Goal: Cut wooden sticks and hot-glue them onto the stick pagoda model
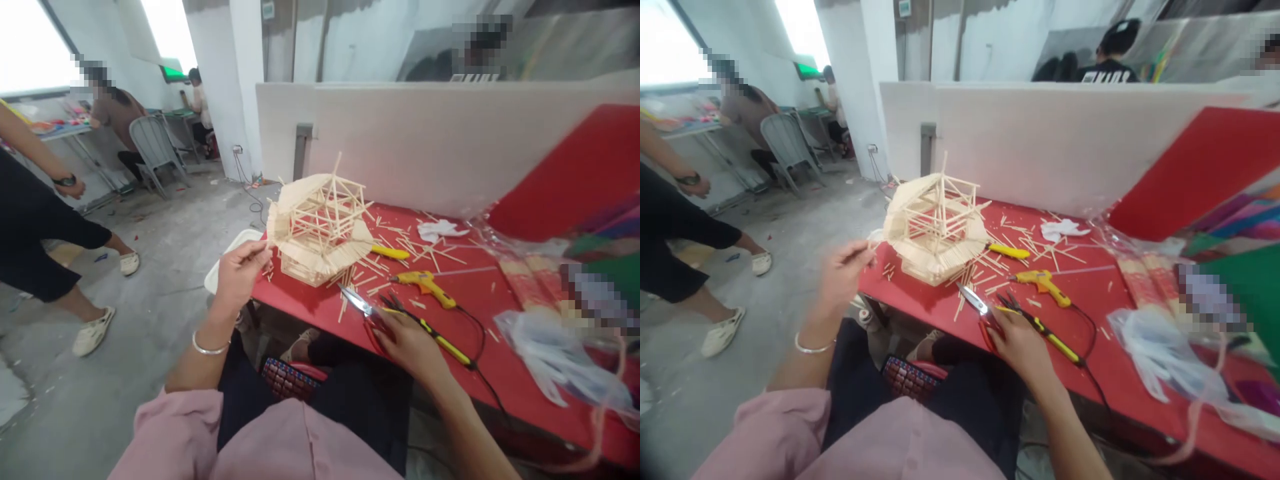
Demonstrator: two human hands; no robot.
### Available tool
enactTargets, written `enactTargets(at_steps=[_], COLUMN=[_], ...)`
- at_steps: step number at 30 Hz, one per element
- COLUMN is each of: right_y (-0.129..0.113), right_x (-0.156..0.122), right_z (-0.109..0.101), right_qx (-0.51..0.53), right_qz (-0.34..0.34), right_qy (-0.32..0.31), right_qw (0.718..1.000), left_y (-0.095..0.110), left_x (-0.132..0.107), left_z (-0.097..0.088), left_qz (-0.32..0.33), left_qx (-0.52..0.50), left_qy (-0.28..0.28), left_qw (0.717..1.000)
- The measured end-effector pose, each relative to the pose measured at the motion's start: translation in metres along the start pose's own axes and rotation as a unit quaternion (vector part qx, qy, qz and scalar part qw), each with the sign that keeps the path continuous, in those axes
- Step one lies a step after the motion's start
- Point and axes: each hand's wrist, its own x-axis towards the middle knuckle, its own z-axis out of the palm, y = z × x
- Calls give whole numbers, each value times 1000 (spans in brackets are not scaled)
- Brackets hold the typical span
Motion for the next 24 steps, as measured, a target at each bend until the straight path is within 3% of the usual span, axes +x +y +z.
enactTargets(at_steps=[3, 4, 7, 10, 12, 15, 18, 21, 24], right_y=[-2, -9, -43, -87, -113, -144, -161, -169, -171], right_x=[4, 8, 34, 86, 131, 199, 254, 287, 303], right_z=[-23, -40, -111, -183, -219, -248, -254, -249, -240], right_qx=[31, 53, 104, -16, -133, -213, -264, -281, -259], right_qz=[-31, -51, -116, -200, -247, -258, -255, -225, -228], right_qy=[23, 37, 158, 333, 377, 247, 70, -55, -131], right_qw=[999, 997, 975, 921, 882, 909, 928, 931, 929], left_y=[22, 29, 39, 36, 32, 27, 22, 12, -2], left_x=[50, 65, 99, 116, 125, 138, 152, 164, 170], left_z=[-9, -9, 2, 19, 29, 40, 46, 48, 47], left_qz=[6, 17, 92, 142, 130, 62, 3, -26, -36], left_qx=[59, 77, 120, 139, 140, 120, 99, 84, 73], left_qy=[-9, -24, -78, -126, -147, -160, -161, -160, -178], left_qw=[998, 997, 985, 972, 971, 978, 982, 983, 981])
